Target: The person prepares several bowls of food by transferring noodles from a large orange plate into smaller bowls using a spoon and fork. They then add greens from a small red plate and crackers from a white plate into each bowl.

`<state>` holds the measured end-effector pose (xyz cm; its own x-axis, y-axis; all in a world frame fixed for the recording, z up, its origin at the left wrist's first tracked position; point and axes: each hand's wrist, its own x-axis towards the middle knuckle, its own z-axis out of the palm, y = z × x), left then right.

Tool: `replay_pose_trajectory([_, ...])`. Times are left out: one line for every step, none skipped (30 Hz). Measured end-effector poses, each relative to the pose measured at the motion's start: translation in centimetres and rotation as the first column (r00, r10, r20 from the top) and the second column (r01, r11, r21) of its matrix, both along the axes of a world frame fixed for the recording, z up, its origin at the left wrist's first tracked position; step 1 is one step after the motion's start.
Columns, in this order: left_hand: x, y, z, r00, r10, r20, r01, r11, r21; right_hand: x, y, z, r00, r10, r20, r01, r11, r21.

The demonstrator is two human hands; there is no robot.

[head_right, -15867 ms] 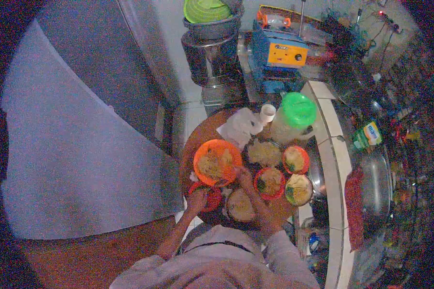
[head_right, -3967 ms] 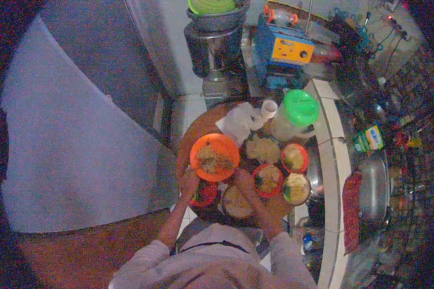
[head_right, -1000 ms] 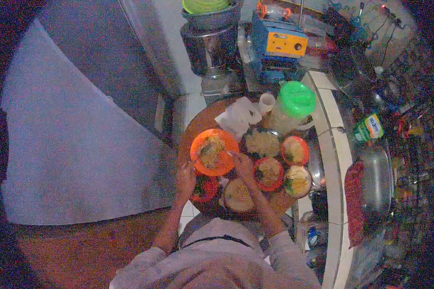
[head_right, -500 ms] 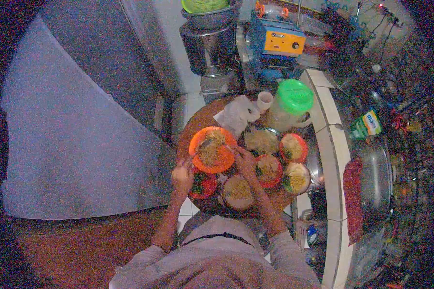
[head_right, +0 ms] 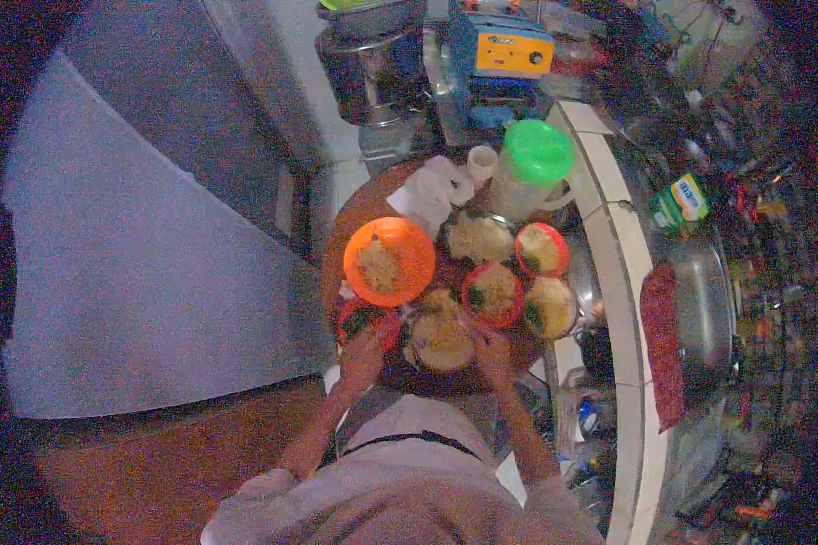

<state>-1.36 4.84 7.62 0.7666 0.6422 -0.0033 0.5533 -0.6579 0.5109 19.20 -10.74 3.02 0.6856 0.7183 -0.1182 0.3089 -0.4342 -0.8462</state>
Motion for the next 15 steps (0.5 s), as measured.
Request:
replay_pose_trajectory([0.0,-0.5,-0.4,1.0,-0.006,-0.001,0.006,1.0,-0.002,-0.1,-1.2,-0.8,0.999,0.03,-0.012,-0.031,0.999,-0.045])
replay_pose_trajectory([0.0,-1.1,-0.9,0.994,-0.044,-0.099,0.045,0.999,0.01,-0.5,-2.2,-1.6,1.0,0.024,-0.012,-0.025,0.999,-0.046])
replay_pose_trajectory([0.1,-1.4,-1.6,0.977,-0.079,-0.196,0.084,0.996,0.018,-0.8,-3.2,-2.6,0.997,0.04,0.062,-0.038,0.999,-0.032])
replay_pose_trajectory([0.0,-1.6,-2.7,0.977,-0.083,-0.196,0.088,0.996,0.017,-1.1,-3.7,-3.0,0.989,0.055,0.136,-0.053,0.998,-0.02])
replay_pose_trajectory([0.0,-1.8,-4.0,0.963,-0.127,-0.239,0.117,0.992,-0.055,-1.4,-4.2,-3.5,0.99,0.052,0.135,-0.05,0.999,-0.021])
replay_pose_trajectory([0.0,-2.0,-4.8,0.945,-0.172,-0.279,0.141,0.982,-0.129,-1.7,-4.6,-3.9,0.991,0.058,0.123,-0.037,0.986,-0.163])
replay_pose_trajectory([-0.2,-2.3,-5.6,0.943,-0.176,-0.281,0.144,0.981,-0.131,-2.0,-4.9,-4.0,0.992,0.061,0.11,-0.025,0.954,-0.3])
replay_pose_trajectory([-0.3,-2.5,-6.4,0.943,-0.192,-0.273,0.168,0.98,-0.108,-2.3,-5.3,-5.0,0.992,0.058,0.109,-0.022,0.954,-0.3])
replay_pose_trajectory([-0.2,-2.6,-6.1,0.942,-0.208,-0.265,0.192,0.978,-0.084,-2.7,-5.1,-5.5,0.952,0.129,0.279,-0.04,0.952,-0.305])
replay_pose_trajectory([-0.2,-2.7,-5.9,0.941,-0.209,-0.266,0.194,0.977,-0.085,-2.9,-5.0,-5.9,0.877,0.197,0.439,-0.057,0.948,-0.313])
replay_pose_trajectory([-0.1,-2.9,-5.7,0.938,-0.197,-0.285,0.176,0.98,-0.096,-2.9,-5.2,-6.1,0.877,0.197,0.438,-0.057,0.948,-0.313])
replay_pose_trajectory([-0.1,-2.9,-5.4,0.935,-0.183,-0.305,0.158,0.982,-0.106,-3.3,-3.9,-3.2,0.895,0.248,0.37,-0.078,0.905,-0.419])
replay_pose_trajectory([-0.3,-2.9,-5.7,0.935,-0.182,-0.306,0.156,0.982,-0.107,-3.5,-3.1,-1.5,0.91,0.292,0.295,-0.105,0.849,-0.517])
replay_pose_trajectory([-0.4,-2.8,-6.2,0.945,-0.181,-0.273,0.158,0.982,-0.105,-3.6,-3.2,-2.1,0.91,0.293,0.294,-0.107,0.849,-0.517])
replay_pose_trajectory([-0.3,-2.7,-5.9,0.954,-0.181,-0.24,0.161,0.982,-0.103,-3.6,-3.4,-2.7,0.898,0.308,0.316,-0.127,0.866,-0.483])
